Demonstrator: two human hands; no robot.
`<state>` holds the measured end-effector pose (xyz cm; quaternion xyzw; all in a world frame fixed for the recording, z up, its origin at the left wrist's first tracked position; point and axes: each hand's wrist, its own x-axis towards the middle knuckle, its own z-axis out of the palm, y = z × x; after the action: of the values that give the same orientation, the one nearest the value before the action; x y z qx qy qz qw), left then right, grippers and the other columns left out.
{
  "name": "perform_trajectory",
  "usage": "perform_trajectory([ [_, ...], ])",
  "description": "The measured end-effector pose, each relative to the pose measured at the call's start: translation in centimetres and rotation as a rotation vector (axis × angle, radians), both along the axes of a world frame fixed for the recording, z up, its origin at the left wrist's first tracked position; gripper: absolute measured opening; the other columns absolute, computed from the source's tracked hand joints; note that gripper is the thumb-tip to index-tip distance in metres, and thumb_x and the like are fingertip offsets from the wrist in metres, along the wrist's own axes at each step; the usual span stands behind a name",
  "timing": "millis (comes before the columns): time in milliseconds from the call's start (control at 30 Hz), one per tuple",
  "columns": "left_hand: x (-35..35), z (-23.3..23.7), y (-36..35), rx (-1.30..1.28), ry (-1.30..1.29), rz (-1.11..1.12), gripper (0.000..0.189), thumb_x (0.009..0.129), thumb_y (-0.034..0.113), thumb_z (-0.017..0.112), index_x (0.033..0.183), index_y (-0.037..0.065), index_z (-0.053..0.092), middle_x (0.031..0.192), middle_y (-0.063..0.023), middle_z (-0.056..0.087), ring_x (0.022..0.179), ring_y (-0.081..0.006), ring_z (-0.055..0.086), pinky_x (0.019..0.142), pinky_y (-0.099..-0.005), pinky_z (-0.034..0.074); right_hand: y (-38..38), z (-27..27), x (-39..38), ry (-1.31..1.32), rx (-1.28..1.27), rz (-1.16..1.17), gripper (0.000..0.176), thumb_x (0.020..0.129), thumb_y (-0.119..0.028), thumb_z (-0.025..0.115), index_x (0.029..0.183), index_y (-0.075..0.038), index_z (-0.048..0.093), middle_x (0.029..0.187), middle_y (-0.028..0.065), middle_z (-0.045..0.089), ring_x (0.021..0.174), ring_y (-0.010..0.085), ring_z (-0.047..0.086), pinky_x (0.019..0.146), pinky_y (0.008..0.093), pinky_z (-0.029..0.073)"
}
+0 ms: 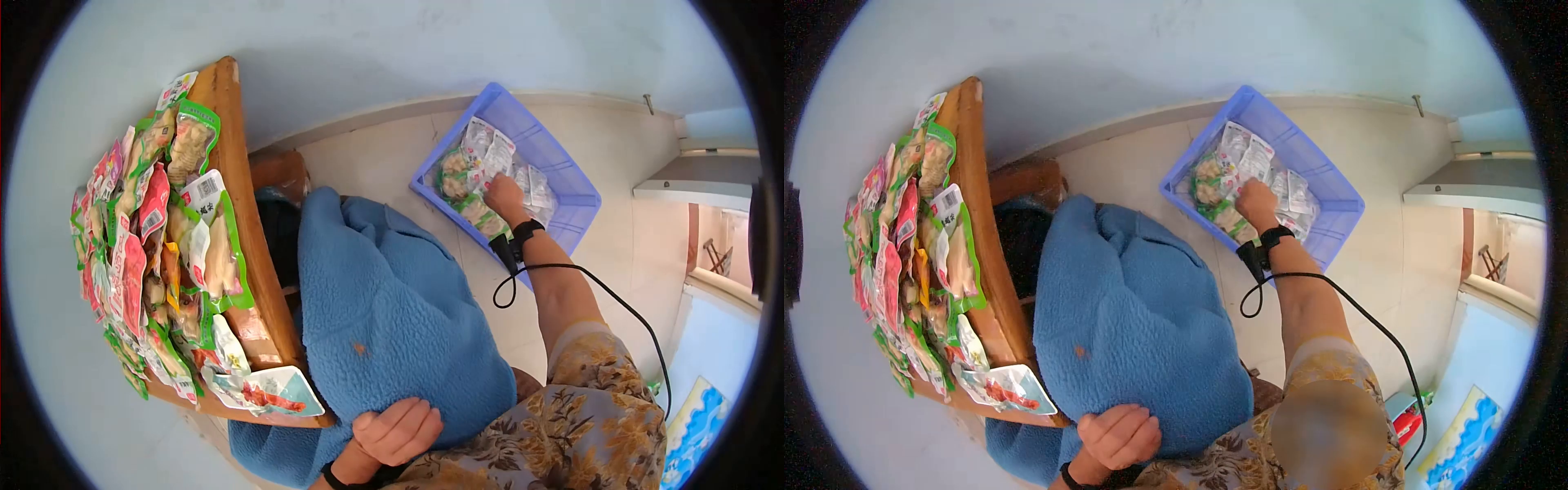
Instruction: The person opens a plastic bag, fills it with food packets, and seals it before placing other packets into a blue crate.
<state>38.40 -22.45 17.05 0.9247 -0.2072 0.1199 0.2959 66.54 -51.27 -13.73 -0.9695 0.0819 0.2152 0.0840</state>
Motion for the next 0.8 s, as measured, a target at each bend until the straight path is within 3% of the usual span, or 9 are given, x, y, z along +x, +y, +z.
perform_trajectory([
  [67,0.0,-0.1,0.0,0.011,0.001,-0.001,0.018,0.076,0.014,0.069,0.093,0.018,0.066,0.094,0.0032,0.068,0.083,-0.0132,0.066,0.069,-0.0286,0.036,2.1,0.2,1.3,-0.053,0.018,-0.06,0.041,0.079,-0.02,0.06,0.111,0.005,0.058,0.103,0.027,0.066,0.098,0.0435,0.064,0.085,0.0477,0.052],
  [133,-0.3,-0.1,0.1,0.015,0.025,0.005,0.01,0.079,0.017,0.068,0.089,0.019,0.07,0.093,0.0032,0.068,0.084,-0.0105,0.066,0.077,-0.0272,0.033,3.1,-1.0,2.1,-0.249,0.189,0.035,0.039,0.077,-0.015,0.061,0.109,0.006,0.055,0.103,0.0287,0.065,0.1,0.0429,0.063,0.085,0.0485,0.052],
  [367,0.1,-0.2,0.3,-0.019,-0.004,-0.01,0.011,0.08,0.018,0.065,0.089,0.018,0.07,0.095,0.0028,0.069,0.085,-0.0112,0.066,0.076,-0.0269,0.033,3.6,-4.1,3.1,-0.152,0.118,-0.085,0.034,0.073,-0.007,0.065,0.103,0.004,0.055,0.1,0.0289,0.065,0.1,0.0429,0.063,0.085,0.0479,0.052],
  [433,0.4,-0.1,0.3,0.0,-0.058,-0.047,0.011,0.085,0.017,0.067,0.095,0.011,0.069,0.1,-0.0047,0.069,0.089,-0.0185,0.067,0.072,-0.0321,0.036,3.5,-5.0,3.4,-0.114,0.11,0.027,0.035,0.074,-0.007,0.066,0.105,0.003,0.054,0.097,0.0275,0.066,0.097,0.0426,0.064,0.084,0.0486,0.052],
  [567,0.5,0.0,0.3,0.004,-0.051,-0.067,0.011,0.084,0.014,0.066,0.094,0.01,0.069,0.099,-0.0047,0.069,0.088,-0.0185,0.067,0.072,-0.0323,0.036,3.9,-5.0,3.0,-0.097,0.108,0.159,0.036,0.074,-0.006,0.065,0.107,0.002,0.053,0.094,0.0258,0.067,0.095,0.0422,0.065,0.083,0.0495,0.052],
  [667,0.3,-0.1,0.4,0.01,-0.045,-0.067,0.011,0.085,0.014,0.064,0.094,0.01,0.069,0.099,-0.0051,0.069,0.088,-0.0186,0.067,0.073,-0.0319,0.036,4.1,-4.9,3.1,0.009,0.086,0.149,0.041,0.073,-0.006,0.066,0.111,-0.001,0.053,0.101,0.025,0.066,0.098,0.0399,0.064,0.083,0.0482,0.052],
  [800,0.2,0.0,0.4,0.001,-0.04,-0.079,0.012,0.085,0.015,0.063,0.094,0.01,0.07,0.099,-0.0057,0.069,0.088,-0.019,0.068,0.077,-0.0319,0.037,4.7,-3.7,3.4,-0.112,0.127,-0.094,0.049,0.072,-0.014,0.069,0.116,-0.003,0.052,0.124,0.0233,0.056,0.114,0.0394,0.056,0.091,0.0479,0.048],
])
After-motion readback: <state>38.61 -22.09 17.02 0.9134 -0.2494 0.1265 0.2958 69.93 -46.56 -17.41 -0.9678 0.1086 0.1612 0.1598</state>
